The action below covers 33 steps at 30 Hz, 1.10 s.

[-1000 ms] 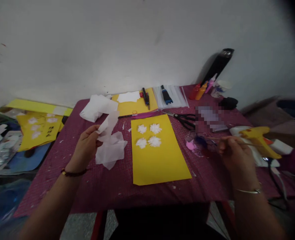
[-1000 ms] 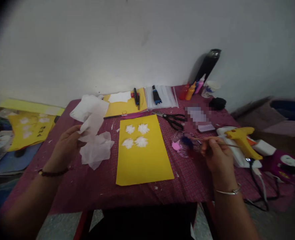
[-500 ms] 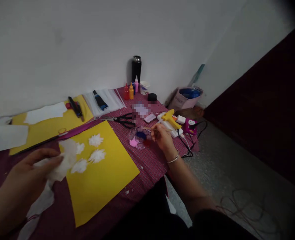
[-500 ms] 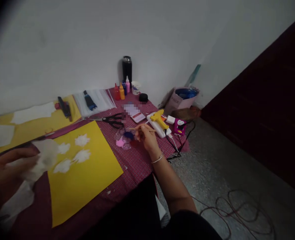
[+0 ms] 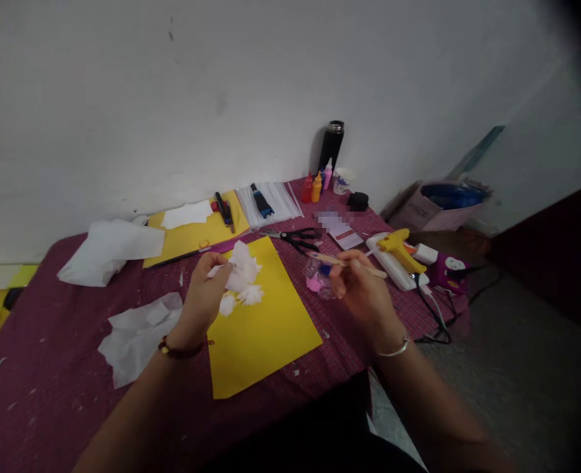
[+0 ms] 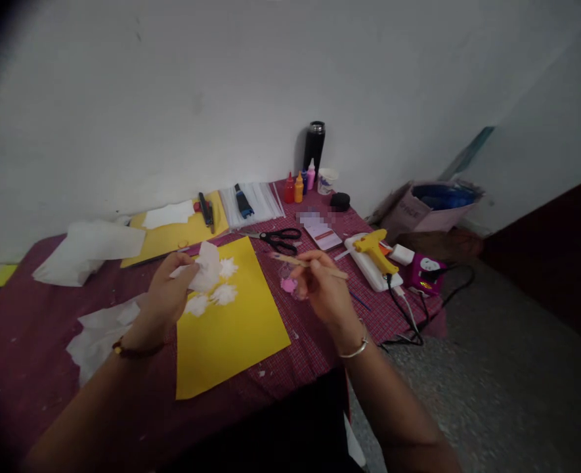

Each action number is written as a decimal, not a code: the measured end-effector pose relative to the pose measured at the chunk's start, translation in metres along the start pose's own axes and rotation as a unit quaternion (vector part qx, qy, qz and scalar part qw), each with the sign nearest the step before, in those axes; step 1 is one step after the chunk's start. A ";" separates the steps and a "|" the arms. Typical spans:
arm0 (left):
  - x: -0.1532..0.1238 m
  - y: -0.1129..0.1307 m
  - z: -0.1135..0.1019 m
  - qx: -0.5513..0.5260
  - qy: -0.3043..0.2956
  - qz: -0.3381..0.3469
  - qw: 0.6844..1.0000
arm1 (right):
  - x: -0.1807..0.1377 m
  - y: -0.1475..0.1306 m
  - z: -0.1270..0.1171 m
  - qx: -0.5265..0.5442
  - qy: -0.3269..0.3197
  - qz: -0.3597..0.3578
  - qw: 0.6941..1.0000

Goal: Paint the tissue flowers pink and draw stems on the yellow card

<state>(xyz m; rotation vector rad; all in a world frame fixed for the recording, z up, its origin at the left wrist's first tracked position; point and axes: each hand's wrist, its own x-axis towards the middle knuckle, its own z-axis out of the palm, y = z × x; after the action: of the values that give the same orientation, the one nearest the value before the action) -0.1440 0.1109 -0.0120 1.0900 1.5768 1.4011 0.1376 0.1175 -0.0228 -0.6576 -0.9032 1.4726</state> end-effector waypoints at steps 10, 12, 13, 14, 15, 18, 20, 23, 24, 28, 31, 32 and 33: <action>-0.020 0.030 0.019 -0.289 -0.112 -0.114 0.944 | -0.001 0.047 0.078 0.133 -0.076 0.113 0.982; -0.025 0.033 0.014 -0.326 -0.126 -0.129 0.928 | -0.001 0.050 0.079 0.148 -0.075 0.129 0.978; -0.028 0.033 0.011 -0.339 -0.131 -0.135 0.922 | -0.002 0.050 0.079 0.152 -0.074 0.136 0.976; -0.031 0.032 0.009 -0.350 -0.134 -0.140 0.916 | -0.003 0.051 0.079 0.157 -0.074 0.144 0.974; -0.034 0.031 0.007 -0.359 -0.135 -0.144 0.912 | -0.004 0.050 0.079 0.162 -0.074 0.152 0.972; -0.043 0.030 0.001 -0.385 -0.135 -0.149 0.901 | -0.008 0.048 0.081 0.182 -0.076 0.173 0.965; -0.047 0.032 -0.002 -0.414 -0.149 -0.162 0.883 | -0.011 0.046 0.083 0.201 -0.080 0.183 0.959; -0.052 0.038 -0.001 -0.419 -0.144 -0.175 0.879 | -0.014 0.044 0.086 0.229 -0.091 0.192 0.950; -0.053 0.040 0.001 -0.397 -0.128 -0.161 0.894 | -0.015 0.044 0.087 0.233 -0.094 0.193 0.948; -0.053 0.039 0.016 -0.304 -0.071 -0.068 0.948 | -0.019 0.048 0.090 0.198 -0.087 0.162 0.963; -0.050 0.031 0.022 -0.262 -0.049 -0.042 0.963 | -0.023 0.054 0.087 0.114 -0.090 0.080 0.986; -0.049 0.028 0.022 -0.241 -0.046 -0.041 0.968 | -0.025 0.055 0.086 0.082 -0.098 0.050 0.991; -0.047 0.024 0.021 -0.219 -0.046 -0.042 0.974 | -0.027 0.056 0.084 0.050 -0.107 0.024 0.993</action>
<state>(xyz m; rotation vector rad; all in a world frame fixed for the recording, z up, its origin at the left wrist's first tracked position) -0.1048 0.0750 0.0093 0.7988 1.1565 1.5228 0.0406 0.0801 -0.0280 -0.4560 -0.9757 1.6426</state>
